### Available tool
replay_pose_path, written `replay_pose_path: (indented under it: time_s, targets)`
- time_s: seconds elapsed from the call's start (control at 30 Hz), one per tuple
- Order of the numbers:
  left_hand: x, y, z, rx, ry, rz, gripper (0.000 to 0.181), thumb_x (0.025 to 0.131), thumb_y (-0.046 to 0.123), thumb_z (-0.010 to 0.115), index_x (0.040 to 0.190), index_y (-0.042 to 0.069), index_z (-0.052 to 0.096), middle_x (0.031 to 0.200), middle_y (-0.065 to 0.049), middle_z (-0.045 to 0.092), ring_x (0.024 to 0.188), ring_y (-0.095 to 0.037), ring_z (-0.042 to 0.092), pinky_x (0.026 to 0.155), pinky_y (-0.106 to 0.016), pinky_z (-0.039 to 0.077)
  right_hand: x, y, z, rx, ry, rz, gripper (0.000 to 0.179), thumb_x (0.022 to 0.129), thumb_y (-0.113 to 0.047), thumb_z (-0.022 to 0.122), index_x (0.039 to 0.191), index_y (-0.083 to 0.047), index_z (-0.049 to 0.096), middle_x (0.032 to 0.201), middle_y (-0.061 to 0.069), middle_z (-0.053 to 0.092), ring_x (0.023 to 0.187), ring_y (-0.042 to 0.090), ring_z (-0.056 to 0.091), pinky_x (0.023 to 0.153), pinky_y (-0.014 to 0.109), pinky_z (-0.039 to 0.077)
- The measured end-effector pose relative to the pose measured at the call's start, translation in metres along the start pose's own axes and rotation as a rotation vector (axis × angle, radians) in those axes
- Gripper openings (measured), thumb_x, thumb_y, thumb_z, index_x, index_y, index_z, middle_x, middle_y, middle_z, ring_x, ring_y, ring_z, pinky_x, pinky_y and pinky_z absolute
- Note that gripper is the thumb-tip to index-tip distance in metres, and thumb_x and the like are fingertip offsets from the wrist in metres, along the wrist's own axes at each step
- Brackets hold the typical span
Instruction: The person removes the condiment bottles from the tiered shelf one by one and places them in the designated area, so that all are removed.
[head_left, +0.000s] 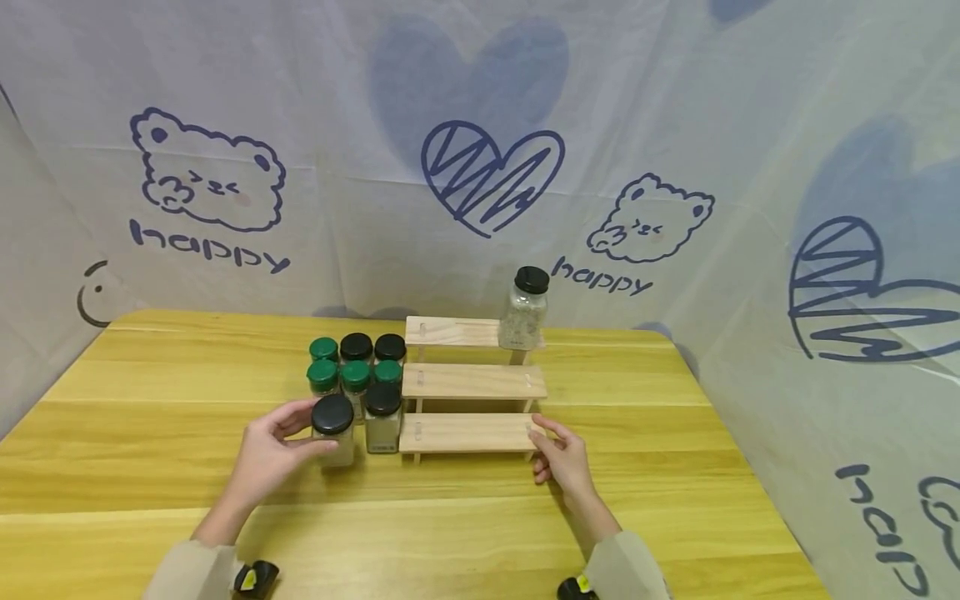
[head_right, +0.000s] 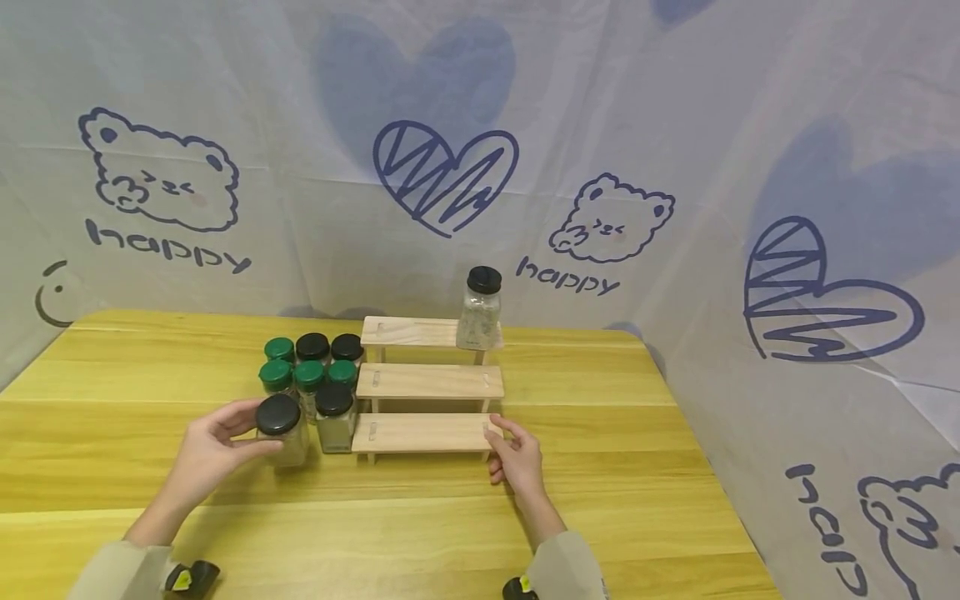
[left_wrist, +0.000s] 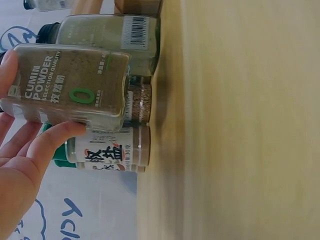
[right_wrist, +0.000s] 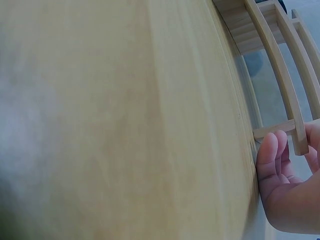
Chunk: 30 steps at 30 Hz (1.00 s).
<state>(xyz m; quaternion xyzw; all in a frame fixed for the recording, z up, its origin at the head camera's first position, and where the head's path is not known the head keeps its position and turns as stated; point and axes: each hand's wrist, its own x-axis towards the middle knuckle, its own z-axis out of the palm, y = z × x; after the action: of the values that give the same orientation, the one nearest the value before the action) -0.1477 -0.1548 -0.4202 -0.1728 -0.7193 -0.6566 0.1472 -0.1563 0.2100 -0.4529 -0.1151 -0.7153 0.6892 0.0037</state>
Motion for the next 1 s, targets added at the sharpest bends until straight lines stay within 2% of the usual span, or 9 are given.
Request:
replay_pose_path:
  time_s: [0.07,0.17,0.37,0.43,0.77,1.0]
  targets:
    - [0.001,-0.001,0.000,0.049,-0.004,-0.023,0.049,0.060,-0.013,0.075,0.105,-0.012,0.056,0.095,0.007,0.064,0.084,-0.004,0.061,0.065,-0.023,0.052,0.000,0.000,0.000,0.002,0.001,-0.002,0.038,0.085,-0.009,0.061,0.120,0.001,0.054,0.052,0.007,0.054,0.037,0.008,0.047,0.033,0.020,0.042]
    - [0.002,-0.003,-0.001,0.094,-0.022,-0.051,0.048,0.064,-0.009,0.075,0.108,-0.011,0.055,0.097,0.005,0.064,0.085,-0.002,0.060,0.069,-0.020,0.051,0.000,0.000,0.000,0.004,0.001,-0.006,0.038,0.085,-0.009,0.061,0.121,0.001,0.053,0.052,0.007,0.054,0.037,0.008,0.047,0.034,0.020,0.042]
    - [0.006,-0.004,-0.002,0.096,-0.077,-0.131,0.049,0.070,-0.007,0.071,0.114,-0.012,0.050,0.108,-0.025,0.057,0.089,0.002,0.057,0.074,-0.017,0.048,0.001,0.001,0.000,0.001,-0.012,-0.010,0.039,0.086,-0.010,0.060,0.122,0.001,0.052,0.052,0.006,0.054,0.037,0.009,0.047,0.034,0.021,0.043]
    - [0.007,-0.005,-0.001,0.090,-0.092,-0.147,0.050,0.071,-0.007,0.070,0.115,-0.013,0.048,0.110,-0.031,0.053,0.090,0.002,0.056,0.074,-0.017,0.048,0.001,0.002,0.000,-0.001,-0.017,-0.013,0.039,0.086,-0.011,0.060,0.122,0.002,0.052,0.052,0.007,0.054,0.037,0.009,0.047,0.034,0.022,0.044]
    - [0.011,-0.007,0.003,0.092,-0.089,-0.199,0.051,0.070,-0.006,0.071,0.116,-0.013,0.049,0.111,-0.031,0.053,0.090,0.004,0.054,0.079,-0.013,0.043,0.001,0.002,0.000,0.000,-0.023,-0.011,0.039,0.086,-0.011,0.060,0.122,0.001,0.052,0.053,0.007,0.054,0.038,0.008,0.047,0.034,0.021,0.043]
    - [0.013,-0.010,0.006,0.103,-0.095,-0.253,0.053,0.071,-0.006,0.070,0.118,-0.012,0.046,0.112,-0.031,0.052,0.090,0.003,0.054,0.083,-0.022,0.045,0.000,0.001,-0.002,0.001,-0.033,-0.013,0.040,0.087,-0.011,0.059,0.124,0.002,0.051,0.053,0.005,0.053,0.038,0.008,0.047,0.034,0.020,0.043]
